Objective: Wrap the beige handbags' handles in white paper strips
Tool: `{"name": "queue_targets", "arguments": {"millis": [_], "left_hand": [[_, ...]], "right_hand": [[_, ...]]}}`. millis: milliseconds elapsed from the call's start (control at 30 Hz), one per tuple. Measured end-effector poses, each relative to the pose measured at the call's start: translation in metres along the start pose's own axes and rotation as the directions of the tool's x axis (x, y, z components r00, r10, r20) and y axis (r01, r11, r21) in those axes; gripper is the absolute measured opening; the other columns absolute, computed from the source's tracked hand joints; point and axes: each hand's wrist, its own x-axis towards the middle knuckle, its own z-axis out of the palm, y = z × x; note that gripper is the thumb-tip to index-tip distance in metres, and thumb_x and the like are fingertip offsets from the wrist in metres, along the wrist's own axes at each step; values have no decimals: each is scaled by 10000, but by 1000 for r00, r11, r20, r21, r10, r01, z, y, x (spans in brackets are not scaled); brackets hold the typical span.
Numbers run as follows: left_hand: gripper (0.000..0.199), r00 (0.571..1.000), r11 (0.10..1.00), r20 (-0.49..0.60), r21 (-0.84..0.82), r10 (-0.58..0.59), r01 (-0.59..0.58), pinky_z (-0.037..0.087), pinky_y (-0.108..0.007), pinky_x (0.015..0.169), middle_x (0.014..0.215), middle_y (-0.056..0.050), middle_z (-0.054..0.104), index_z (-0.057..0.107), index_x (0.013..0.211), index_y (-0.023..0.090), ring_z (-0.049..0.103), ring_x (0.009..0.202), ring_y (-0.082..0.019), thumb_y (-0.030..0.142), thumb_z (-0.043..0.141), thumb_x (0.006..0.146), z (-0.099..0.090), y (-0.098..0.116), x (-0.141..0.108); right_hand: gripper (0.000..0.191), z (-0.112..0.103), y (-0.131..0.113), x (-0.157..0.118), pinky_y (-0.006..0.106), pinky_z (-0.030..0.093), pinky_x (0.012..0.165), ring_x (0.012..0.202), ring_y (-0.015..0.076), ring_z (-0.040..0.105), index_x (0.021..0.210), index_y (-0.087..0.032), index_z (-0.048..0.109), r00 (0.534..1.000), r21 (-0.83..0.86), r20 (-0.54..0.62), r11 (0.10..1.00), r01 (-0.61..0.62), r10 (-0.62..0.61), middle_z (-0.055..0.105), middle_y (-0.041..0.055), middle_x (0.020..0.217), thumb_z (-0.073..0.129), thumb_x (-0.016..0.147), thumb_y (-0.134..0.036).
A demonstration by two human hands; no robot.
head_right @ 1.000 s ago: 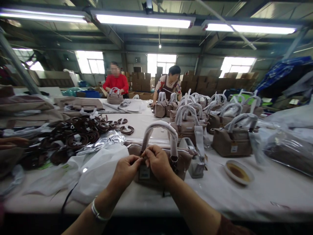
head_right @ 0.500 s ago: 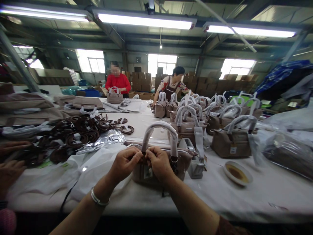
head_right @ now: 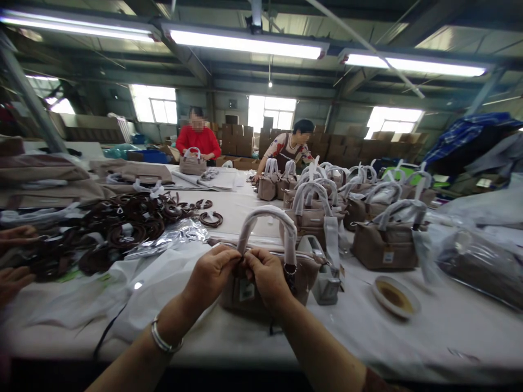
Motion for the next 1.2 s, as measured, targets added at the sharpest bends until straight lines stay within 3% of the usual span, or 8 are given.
{"name": "queue_targets", "arguments": {"millis": [500,733,900,1000,1100,1200], "left_hand": [[193,999,947,32,321,-29,17,448,-281,702,834,-52,599,614,801,174,571,759,-171,156,482,940,5,11,1],[226,1000,929,5,368,27,-27,442,-293,659,759,-52,588,578,720,174,555,706,-180,147,476,920,16,8,0],[205,999,939,-48,343,-17,33,475,-289,665,770,-61,608,611,743,168,576,710,-179,167,492,911,23,12,-4],[177,999,967,-35,254,-10,18,511,-283,727,860,-70,638,664,896,169,607,798,-179,194,492,929,14,13,-11],[209,997,986,-81,165,17,-3,514,-297,863,1044,-99,644,647,1085,176,605,987,-192,201,514,925,-10,4,-25],[186,982,944,-54,269,-182,190,510,-313,853,955,-96,666,665,959,167,619,919,-194,227,491,938,-38,-23,-45]], "right_hand": [[273,2,1,2,205,279,473,475,72,382,688,-150,610,999,67,21,997,-29,27,503,-54,513,722,749,-392],[256,1,9,0,226,359,508,520,107,449,672,-159,623,991,-211,-54,971,111,-126,532,-35,543,661,817,-366],[264,3,16,-7,237,391,509,548,129,485,792,-156,696,977,-298,-128,946,125,-169,582,-10,595,630,843,-407],[325,-3,17,-16,251,445,521,560,153,545,1001,-159,724,982,-354,-105,929,109,-155,634,7,634,607,850,-421],[400,-14,18,-29,275,516,591,601,170,611,1180,-184,674,964,-503,-73,844,187,-257,690,24,733,610,851,-402],[320,-22,22,-43,303,554,740,766,192,667,1152,-212,676,894,-605,-13,715,350,-449,710,74,999,605,866,-335]]}}
